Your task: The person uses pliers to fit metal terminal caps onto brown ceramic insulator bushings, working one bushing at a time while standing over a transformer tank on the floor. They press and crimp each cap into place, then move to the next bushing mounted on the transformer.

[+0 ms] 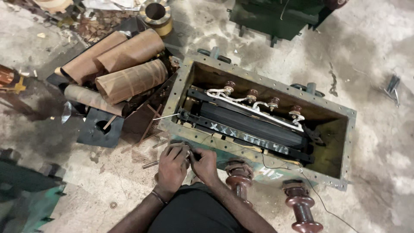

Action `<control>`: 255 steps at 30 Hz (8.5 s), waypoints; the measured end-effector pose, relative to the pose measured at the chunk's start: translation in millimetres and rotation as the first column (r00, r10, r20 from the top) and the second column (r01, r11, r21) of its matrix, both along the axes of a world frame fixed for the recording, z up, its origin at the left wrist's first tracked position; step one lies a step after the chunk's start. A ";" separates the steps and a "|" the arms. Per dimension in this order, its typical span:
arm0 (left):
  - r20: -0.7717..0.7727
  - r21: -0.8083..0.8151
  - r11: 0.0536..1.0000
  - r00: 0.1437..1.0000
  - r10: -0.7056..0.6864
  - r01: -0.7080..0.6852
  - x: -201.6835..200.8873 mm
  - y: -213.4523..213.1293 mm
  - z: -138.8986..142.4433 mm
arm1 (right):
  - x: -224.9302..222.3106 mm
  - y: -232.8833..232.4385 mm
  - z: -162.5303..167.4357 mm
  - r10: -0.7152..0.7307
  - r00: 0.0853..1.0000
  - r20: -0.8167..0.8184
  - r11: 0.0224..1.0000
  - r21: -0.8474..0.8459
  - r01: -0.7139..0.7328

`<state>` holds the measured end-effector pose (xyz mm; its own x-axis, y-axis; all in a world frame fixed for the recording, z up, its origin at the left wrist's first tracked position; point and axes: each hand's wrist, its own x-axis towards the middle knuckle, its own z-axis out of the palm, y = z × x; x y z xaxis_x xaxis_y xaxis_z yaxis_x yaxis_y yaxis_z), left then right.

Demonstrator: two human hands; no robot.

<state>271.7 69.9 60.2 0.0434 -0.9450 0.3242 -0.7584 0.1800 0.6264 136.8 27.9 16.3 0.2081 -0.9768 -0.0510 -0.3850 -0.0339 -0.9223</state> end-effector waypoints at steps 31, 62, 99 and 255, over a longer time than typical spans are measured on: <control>-0.397 0.709 0.686 0.897 0.192 0.167 23.8 -24.6 6.1 | -16.8 -3.7 -6.8 0.288 0.957 0.038 0.947 -0.160 -0.279; -0.436 0.593 0.774 0.897 0.073 0.225 39.1 -25.3 6.3 | -11.6 -1.9 -14.9 0.186 0.978 -0.096 0.919 -0.334 -0.208; -0.262 0.371 0.920 0.965 -0.028 0.127 40.1 -5.9 5.2 | 9.0 2.7 -15.7 0.088 0.985 -0.146 0.952 -0.280 -0.126; -0.530 0.671 0.676 0.834 0.151 0.304 11.0 -42.2 36.8 | -35.0 -24.3 13.2 0.218 0.973 -0.072 0.891 -0.393 -0.228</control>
